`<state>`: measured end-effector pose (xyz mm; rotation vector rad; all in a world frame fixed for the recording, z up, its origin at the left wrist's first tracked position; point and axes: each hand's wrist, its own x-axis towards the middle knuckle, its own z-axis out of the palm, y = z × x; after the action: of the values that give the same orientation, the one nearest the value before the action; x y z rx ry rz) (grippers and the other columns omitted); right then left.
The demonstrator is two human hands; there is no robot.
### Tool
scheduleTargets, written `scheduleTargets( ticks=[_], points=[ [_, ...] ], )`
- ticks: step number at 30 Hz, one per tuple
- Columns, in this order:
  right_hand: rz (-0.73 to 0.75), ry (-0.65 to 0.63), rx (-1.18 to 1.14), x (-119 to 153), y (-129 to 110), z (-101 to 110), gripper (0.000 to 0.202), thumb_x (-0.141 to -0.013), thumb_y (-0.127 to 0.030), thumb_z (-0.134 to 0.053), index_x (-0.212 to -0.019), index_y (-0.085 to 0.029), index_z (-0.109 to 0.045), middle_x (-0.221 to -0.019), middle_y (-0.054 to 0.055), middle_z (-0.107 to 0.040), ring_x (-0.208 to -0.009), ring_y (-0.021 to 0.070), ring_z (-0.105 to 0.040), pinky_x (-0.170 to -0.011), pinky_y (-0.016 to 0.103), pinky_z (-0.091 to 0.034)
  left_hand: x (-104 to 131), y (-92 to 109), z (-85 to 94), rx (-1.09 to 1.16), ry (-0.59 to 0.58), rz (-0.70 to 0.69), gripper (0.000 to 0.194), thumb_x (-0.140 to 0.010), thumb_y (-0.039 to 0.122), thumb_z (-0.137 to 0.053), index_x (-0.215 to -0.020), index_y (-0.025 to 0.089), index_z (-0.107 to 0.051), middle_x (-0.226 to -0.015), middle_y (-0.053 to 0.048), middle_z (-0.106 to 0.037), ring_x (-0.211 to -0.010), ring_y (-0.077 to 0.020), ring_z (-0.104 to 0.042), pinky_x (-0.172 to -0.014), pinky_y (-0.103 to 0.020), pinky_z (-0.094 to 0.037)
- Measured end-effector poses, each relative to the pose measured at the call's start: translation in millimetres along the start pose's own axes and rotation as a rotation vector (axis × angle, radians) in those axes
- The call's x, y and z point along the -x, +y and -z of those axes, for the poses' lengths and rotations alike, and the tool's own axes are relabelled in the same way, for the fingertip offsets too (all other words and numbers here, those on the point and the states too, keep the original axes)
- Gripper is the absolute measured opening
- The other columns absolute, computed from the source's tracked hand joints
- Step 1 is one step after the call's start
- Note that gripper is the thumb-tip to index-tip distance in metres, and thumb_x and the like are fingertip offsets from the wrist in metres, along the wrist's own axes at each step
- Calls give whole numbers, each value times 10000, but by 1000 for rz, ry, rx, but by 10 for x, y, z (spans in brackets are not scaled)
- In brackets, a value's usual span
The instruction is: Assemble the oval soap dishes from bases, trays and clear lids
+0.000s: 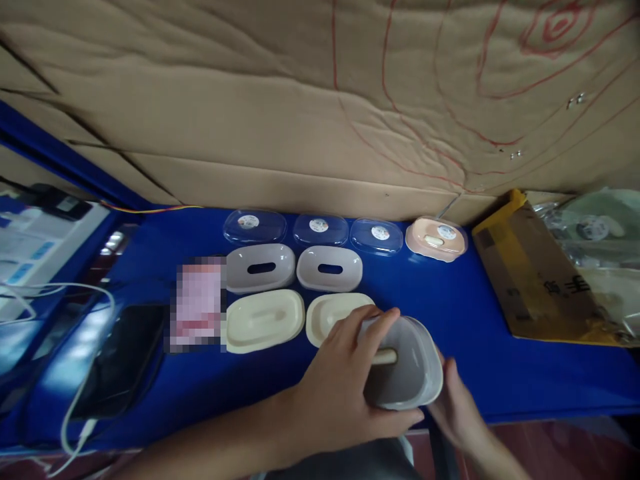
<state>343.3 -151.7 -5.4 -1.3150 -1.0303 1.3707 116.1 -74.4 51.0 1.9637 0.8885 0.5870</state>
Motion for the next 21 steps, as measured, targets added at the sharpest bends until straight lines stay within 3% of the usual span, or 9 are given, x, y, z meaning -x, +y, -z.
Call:
scheduleTargets(
  ticks=[2,5,9,12,15,19,21],
  points=[
    [44,38,-87,226,215,-139,1009,-890,-993,-430,-1685,-370,-440,-1681,106,-567,-1537,404,-557,-1188,588,-552,-30,41,-10,33,-67,34,1228,-720,578,-997,-1708,314,-316,-1647,-179,-453,-1511,-419,-505,-1230,-651,-483],
    [152,120,-170,242,262,-368,1313,-687,-1053,-636,-1753,-368,-292,-1738,121,-490,-1546,467,-528,-1226,650,-506,-75,98,-2,95,-167,57,1219,-723,637,-977,-1707,275,-355,-1595,-182,-511,-1460,-401,-564,-1207,-616,-521],
    [233,129,-213,42,128,-470,1234,-703,-961,-761,-1721,-382,-373,-1679,104,-564,-1480,450,-602,-1225,634,-513,-57,142,52,109,-139,86,1127,-782,654,-933,-1692,267,-392,-1574,-169,-534,-1430,-371,-595,-1193,-574,-543],
    [234,107,-141,-9,113,-396,1191,-716,-914,-803,-1691,-329,-448,-1665,123,-575,-1479,439,-603,-1236,604,-506,-13,145,115,73,-104,108,1062,-830,661,-892,-1687,274,-400,-1575,-163,-539,-1415,-360,-612,-1175,-562,-559],
    [236,187,-148,33,170,-303,1178,-736,-893,-812,-1690,-306,-450,-1699,129,-535,-1508,428,-572,-1242,583,-492,-37,156,184,-8,-46,90,1041,-859,704,-849,-1688,272,-392,-1587,-168,-543,-1414,-359,-621,-1155,-547,-572],
    [207,415,-293,130,198,-171,1110,-784,-892,-759,-1675,-294,-477,-1624,144,-610,-1444,430,-624,-1164,610,-535,-345,199,206,-293,51,-7,1047,-884,750,-802,-1689,222,-389,-1576,-198,-565,-1418,-387,-612,-1159,-567,-545],
    [204,507,-344,179,182,-85,1077,-796,-888,-732,-1647,-262,-521,-1559,168,-659,-1387,447,-660,-1110,639,-557,-619,213,151,-512,25,-74,1032,-896,745,-792,-1670,169,-424,-1542,-218,-596,-1398,-421,-614,-1168,-599,-509]
  ],
)
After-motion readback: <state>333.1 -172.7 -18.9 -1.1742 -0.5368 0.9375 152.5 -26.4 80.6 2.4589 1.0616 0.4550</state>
